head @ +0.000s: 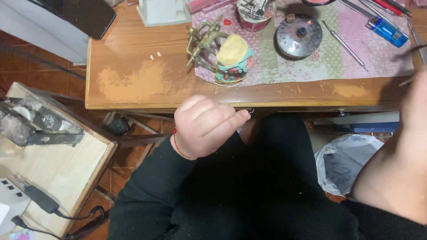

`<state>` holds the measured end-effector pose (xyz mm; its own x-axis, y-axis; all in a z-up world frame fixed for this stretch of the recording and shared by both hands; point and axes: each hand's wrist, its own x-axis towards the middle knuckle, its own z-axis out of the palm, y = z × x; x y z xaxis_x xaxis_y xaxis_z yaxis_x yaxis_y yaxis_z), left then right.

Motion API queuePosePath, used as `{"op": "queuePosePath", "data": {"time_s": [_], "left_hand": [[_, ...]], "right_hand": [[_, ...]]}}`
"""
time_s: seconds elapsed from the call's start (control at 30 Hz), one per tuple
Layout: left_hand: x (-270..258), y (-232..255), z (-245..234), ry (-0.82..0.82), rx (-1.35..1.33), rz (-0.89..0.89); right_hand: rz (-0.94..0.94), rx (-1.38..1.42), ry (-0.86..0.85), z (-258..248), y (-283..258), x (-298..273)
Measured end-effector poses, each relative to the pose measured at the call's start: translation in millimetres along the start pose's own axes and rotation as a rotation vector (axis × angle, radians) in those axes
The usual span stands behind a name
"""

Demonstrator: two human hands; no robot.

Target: Repairing and adjusting dental prosthetic molds using pliers, wire cutters, and a dental drill.

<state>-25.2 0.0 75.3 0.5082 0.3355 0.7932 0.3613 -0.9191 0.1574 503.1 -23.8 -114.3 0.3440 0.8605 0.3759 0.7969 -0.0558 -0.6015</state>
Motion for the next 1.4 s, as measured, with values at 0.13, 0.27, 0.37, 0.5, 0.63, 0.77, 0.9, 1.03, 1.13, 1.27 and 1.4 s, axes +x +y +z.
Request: {"op": "queuePosePath", "data": {"time_s": [0.13, 0.27, 0.37, 0.5, 0.63, 0.77, 0.9, 1.03, 1.13, 1.27, 1.4], "left_hand": [[4, 1, -6, -0.015, 0.012, 0.044], [7, 1, -13, -0.027, 0.043, 0.091], [6, 0, -22, -0.052, 0.074, 0.121], [6, 0, -38, -0.076, 0.117, 0.143], [10, 3, -50, -0.081, 0.167, 0.168], [5, 1, -54, -0.060, 0.182, 0.205], [-3, -2, -59, -0.073, 0.171, 0.219], [-7, -3, -63, -0.083, 0.172, 0.219], [-10, -3, -63, -0.077, 0.179, 0.197], [-15, 5, -52, -0.007, 0.056, -0.110], [-44, 14, -14, 0.063, -0.333, -0.524]], "right_hand": [[-0.009, 0.907, -0.033, -16, -121, -35], [-0.009, 1.316, -0.300, -10, -238, -54], [0.064, 1.453, -0.588, 3, -279, -72], [0.034, 1.242, -0.755, 23, -299, -85], [-0.121, 0.942, -0.877, 29, -326, -84], [-0.260, 0.856, -0.942, 27, -345, -81], [-0.265, 0.848, -0.966, 26, -355, -82], [-0.242, 0.823, -0.931, 30, -358, -87], [-0.247, 0.791, -0.880, 32, -362, -89], [-0.311, 0.741, -0.728, 37, -360, -94], [-0.331, 0.678, -0.621, 42, -362, -96]]}}
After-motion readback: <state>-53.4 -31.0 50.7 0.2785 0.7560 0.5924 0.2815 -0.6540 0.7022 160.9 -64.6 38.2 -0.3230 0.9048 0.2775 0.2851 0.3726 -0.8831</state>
